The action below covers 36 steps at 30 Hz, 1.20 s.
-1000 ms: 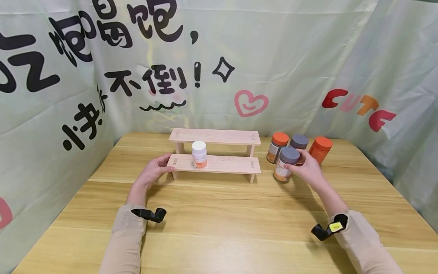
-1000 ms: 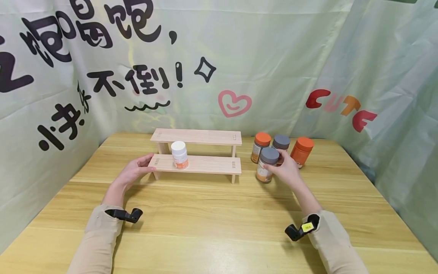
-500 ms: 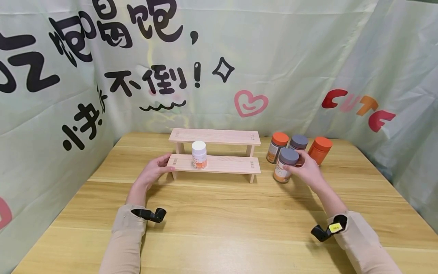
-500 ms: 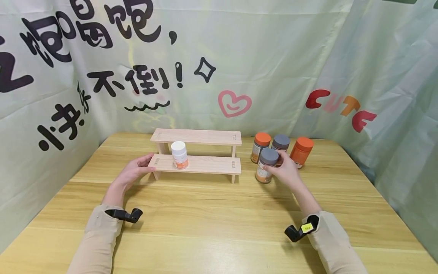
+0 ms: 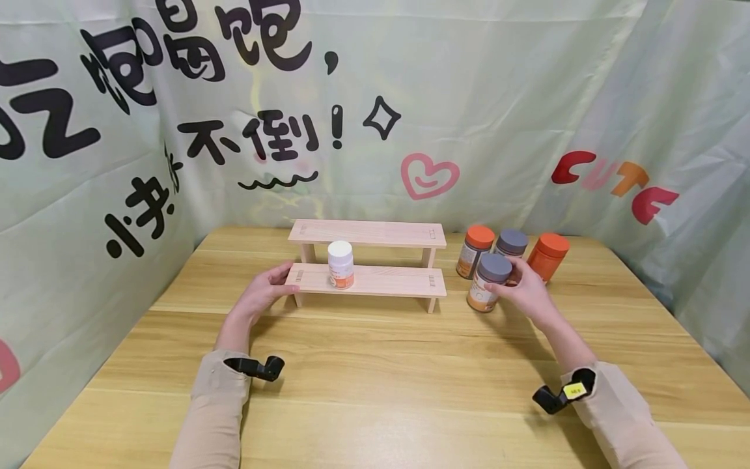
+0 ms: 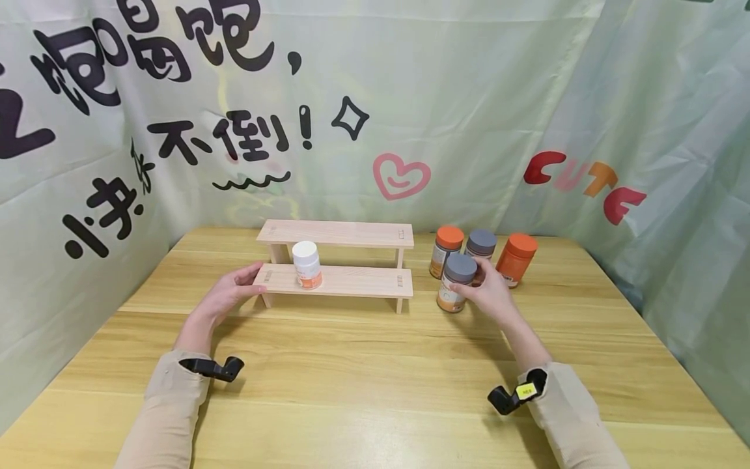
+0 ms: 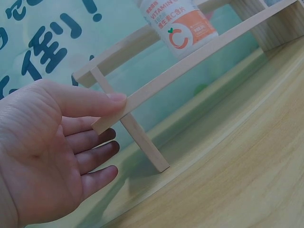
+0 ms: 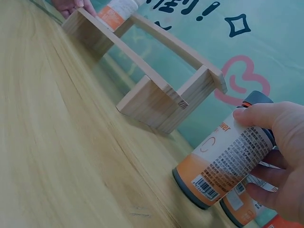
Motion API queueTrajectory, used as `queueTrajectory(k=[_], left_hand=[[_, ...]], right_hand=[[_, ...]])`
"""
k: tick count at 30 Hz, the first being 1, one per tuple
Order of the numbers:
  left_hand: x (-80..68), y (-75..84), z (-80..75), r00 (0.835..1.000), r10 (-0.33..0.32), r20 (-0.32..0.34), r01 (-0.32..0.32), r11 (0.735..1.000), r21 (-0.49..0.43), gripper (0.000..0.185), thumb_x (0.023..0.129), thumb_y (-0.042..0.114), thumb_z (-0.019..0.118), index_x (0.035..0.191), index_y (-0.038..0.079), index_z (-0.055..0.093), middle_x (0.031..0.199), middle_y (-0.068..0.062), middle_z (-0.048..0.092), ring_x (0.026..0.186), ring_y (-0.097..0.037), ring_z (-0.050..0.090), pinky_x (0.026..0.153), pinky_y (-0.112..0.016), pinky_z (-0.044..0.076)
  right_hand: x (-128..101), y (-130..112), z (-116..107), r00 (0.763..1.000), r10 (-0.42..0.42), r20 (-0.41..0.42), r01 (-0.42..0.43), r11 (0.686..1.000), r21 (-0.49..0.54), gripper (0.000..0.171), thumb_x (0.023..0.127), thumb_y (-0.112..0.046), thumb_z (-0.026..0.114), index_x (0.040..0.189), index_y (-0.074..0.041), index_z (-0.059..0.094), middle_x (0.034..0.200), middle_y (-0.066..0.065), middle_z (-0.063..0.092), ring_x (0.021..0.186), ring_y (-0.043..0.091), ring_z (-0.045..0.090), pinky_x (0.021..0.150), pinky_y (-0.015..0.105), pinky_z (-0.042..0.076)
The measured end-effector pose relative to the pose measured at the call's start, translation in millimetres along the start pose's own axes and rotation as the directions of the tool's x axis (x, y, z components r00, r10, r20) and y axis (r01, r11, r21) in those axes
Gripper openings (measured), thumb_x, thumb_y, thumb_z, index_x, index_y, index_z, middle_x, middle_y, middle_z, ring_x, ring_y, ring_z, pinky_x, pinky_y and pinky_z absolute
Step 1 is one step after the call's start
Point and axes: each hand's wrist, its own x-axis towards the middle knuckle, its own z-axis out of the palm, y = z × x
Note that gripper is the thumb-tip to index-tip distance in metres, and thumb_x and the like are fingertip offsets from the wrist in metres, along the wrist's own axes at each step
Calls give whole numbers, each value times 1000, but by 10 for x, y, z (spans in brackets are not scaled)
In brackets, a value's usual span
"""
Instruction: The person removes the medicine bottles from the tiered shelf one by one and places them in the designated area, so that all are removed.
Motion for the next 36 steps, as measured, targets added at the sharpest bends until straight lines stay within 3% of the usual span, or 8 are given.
queueTrajectory(k=[6,17,20,27,36], left_hand=[[-8,6,-3,1000,-5,-7,5,1000,3,71,85,2,62,144,-7,22,148,-23,22,134,-35,25,109,-44,21],[-15,8,-8,1000,-5,11,6,1000,-14,72,86,1,61,144,-8,19,148,-25,20,134,-35,23,109,-44,20],[-14,8,-11,1000,-6,11,6,1000,-15,71,86,1,61,144,-7,20,148,-24,20,134,-35,24,109,-44,20],[-6,4,-13,1000,-5,3,5,1000,3,72,86,2,62,144,-7,21,148,-23,21,134,-35,25,109,-44,21],[-10,-3,-12,1000,2,3,-2,1000,7,71,86,2,61,144,-7,21,148,-24,22,134,-35,25,109,-45,21]], right_hand=[[-4,-72,-64,1000,-6,-23,6,1000,13,68,85,-19,69,136,7,33,128,29,45,111,37,47,76,15,41],[46,-271,-191,997,-68,-42,70,997,33,67,87,-23,67,137,6,34,129,24,48,113,31,46,80,11,40],[63,-331,-205,996,-82,-39,84,996,37,67,86,-24,67,137,5,34,129,23,49,115,31,47,84,15,41],[116,-487,-204,998,-56,10,56,997,47,74,86,-30,66,141,2,29,135,22,44,122,36,42,99,47,35],[206,-770,-57,995,-88,53,86,996,40,68,88,-30,64,141,-1,32,133,20,47,121,34,44,101,49,34]])
